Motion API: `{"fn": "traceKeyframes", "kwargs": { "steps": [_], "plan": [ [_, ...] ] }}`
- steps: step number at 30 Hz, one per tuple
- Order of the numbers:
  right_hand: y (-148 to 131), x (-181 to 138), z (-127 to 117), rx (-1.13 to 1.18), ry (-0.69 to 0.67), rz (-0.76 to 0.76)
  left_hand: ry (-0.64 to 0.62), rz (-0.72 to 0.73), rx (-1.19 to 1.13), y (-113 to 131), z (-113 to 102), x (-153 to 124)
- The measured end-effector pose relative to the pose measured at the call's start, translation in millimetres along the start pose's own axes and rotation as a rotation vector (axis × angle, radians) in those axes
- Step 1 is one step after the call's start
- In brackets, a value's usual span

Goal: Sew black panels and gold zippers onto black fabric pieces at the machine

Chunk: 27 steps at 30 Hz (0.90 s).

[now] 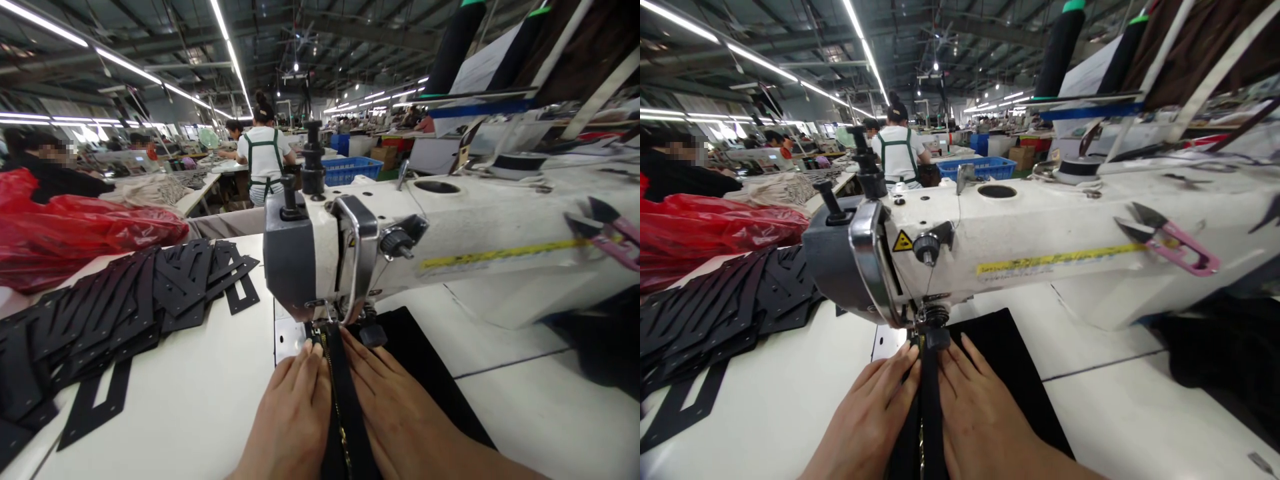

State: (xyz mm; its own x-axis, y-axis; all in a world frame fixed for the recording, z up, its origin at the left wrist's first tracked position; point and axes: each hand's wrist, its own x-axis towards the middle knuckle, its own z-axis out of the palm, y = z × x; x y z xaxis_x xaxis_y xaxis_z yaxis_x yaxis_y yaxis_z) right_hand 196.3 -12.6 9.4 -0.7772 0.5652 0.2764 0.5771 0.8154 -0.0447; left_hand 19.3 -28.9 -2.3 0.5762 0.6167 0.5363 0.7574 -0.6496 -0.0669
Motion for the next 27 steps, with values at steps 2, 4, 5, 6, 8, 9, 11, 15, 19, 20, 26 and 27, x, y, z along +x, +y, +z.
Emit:
{"fn": "traceKeyframes", "kwargs": {
  "steps": [2,4,5,6,8,9,11,15,19,20,26,27],
  "plan": [
    [-1.1,1.0,-1.7,0.027,-0.007,0.019,0.001,-0.009,0.002,0.7,2.2,-1.2],
    [-2.1,1.5,-3.2,0.048,-0.012,0.036,-0.025,0.001,0.002,1.0,1.7,-1.0],
    [-2.5,1.4,-3.8,0.055,-0.018,0.044,-0.031,0.005,0.001,1.1,0.8,-0.5],
    [-2.8,1.0,-4.2,0.061,-0.025,0.055,-0.032,0.004,0.001,1.0,-0.2,0.3],
    [-3.2,-0.2,-4.6,0.08,-0.036,0.076,-0.04,0.004,0.012,0.4,-2.2,2.4],
    [-3.3,-0.9,-4.4,0.093,-0.039,0.085,-0.039,0.012,0.026,-0.2,-3.1,3.5],
    [-3.4,-1.9,-3.3,0.117,-0.021,0.1,-0.063,0.038,0.057,-1.8,-4.9,5.8],
    [-3.5,-1.8,-0.1,0.15,0.017,0.123,-0.103,0.043,0.057,-3.9,-8.5,8.6],
    [-3.5,-0.5,2.6,0.148,0.028,0.128,-0.121,0.014,0.034,-3.3,-10.0,8.9],
    [-2.9,0.0,3.2,0.142,0.035,0.122,-0.126,0.003,0.024,-3.1,-9.9,9.3],
    [0.7,0.8,-3.2,0.145,0.088,0.102,-0.138,-0.062,-0.05,-4.7,-10.9,13.8],
    [-0.8,-1.5,-6.0,0.147,0.098,0.096,-0.138,-0.071,-0.06,-5.2,-11.8,13.5]
  ]
}}
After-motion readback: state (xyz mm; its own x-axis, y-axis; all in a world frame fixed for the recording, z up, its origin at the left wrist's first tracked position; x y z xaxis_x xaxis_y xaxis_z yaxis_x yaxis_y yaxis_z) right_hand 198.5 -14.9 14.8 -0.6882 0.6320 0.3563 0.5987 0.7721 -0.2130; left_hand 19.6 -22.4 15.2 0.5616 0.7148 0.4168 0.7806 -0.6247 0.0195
